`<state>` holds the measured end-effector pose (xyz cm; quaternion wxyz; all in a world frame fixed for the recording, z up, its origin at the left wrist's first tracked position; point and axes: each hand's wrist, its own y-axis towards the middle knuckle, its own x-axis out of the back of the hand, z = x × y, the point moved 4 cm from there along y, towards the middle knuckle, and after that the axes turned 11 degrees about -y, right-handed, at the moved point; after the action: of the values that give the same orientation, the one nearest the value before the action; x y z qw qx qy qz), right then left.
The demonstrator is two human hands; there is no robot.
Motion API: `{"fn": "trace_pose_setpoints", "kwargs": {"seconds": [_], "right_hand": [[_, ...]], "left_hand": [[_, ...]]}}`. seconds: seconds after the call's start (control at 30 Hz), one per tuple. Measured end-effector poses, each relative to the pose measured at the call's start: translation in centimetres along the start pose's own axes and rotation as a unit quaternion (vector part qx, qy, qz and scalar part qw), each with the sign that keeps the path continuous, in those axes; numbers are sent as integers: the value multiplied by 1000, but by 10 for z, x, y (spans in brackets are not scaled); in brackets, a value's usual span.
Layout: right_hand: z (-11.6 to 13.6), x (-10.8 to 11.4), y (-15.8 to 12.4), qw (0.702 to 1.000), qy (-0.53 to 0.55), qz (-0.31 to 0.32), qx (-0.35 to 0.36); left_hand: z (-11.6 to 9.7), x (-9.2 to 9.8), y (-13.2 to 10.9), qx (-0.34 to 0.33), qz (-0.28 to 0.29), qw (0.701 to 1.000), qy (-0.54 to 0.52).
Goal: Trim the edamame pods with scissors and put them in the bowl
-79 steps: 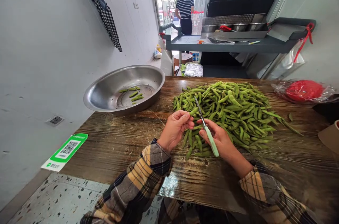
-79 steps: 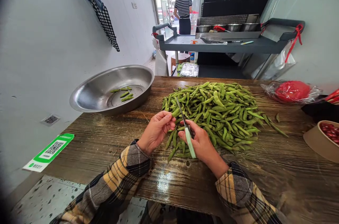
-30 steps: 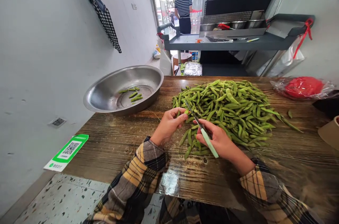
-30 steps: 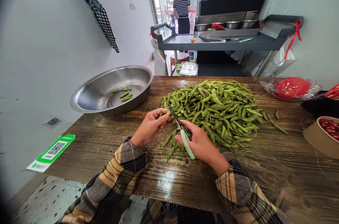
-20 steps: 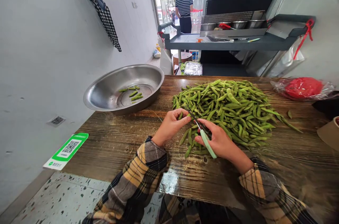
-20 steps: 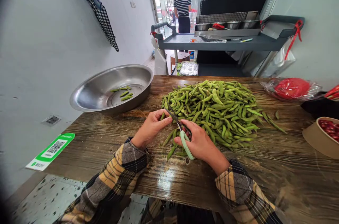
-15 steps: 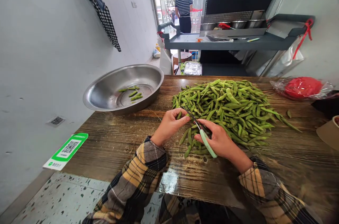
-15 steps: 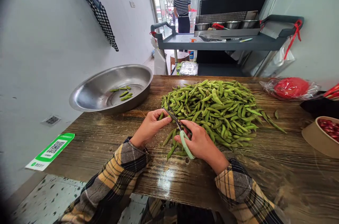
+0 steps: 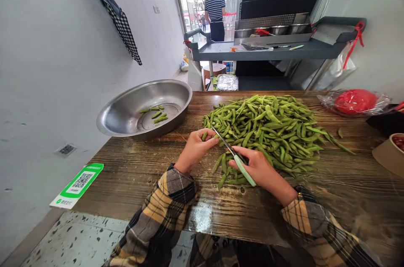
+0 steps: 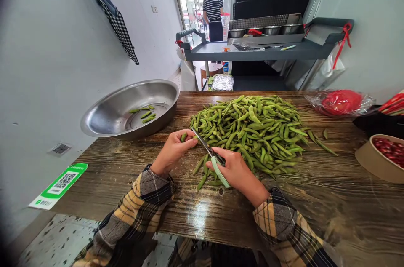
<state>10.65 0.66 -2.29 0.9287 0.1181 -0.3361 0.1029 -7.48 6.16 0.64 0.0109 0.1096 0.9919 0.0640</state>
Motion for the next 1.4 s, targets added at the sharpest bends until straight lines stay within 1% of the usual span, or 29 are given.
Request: {"fn": "trace_pose_setpoints", "kwargs": {"seconds": [0.17, 0.3, 0.43, 0.6, 0.8, 1.03, 1.23, 1.4], "right_hand": [[-3, 0, 1, 996, 70, -6, -51], [-4, 2, 2, 994, 94, -12, -49], [-1, 0, 0, 996, 79, -1, -36], [-1, -1, -2, 998, 51, 13, -42], [-1, -1, -2, 998, 47, 3, -36], [4, 0, -1, 999, 26, 23, -39], [2, 1, 0, 1000, -4, 7, -27], [0, 3, 1, 1000, -2, -10, -22]], "left_hand": [[5, -1, 1, 42, -16, 991, -130], [6, -5, 0, 66, -23, 974, -215], [5, -7, -1, 64, -28, 968, -243], [8, -13, -5, 60, -27, 971, -229], [8, -22, -8, 52, -1, 979, -197], [9, -21, -9, 29, -16, 989, -142], [7, -20, -11, 7, -23, 997, -71], [5, -22, -10, 19, -8, 994, -106]]}}
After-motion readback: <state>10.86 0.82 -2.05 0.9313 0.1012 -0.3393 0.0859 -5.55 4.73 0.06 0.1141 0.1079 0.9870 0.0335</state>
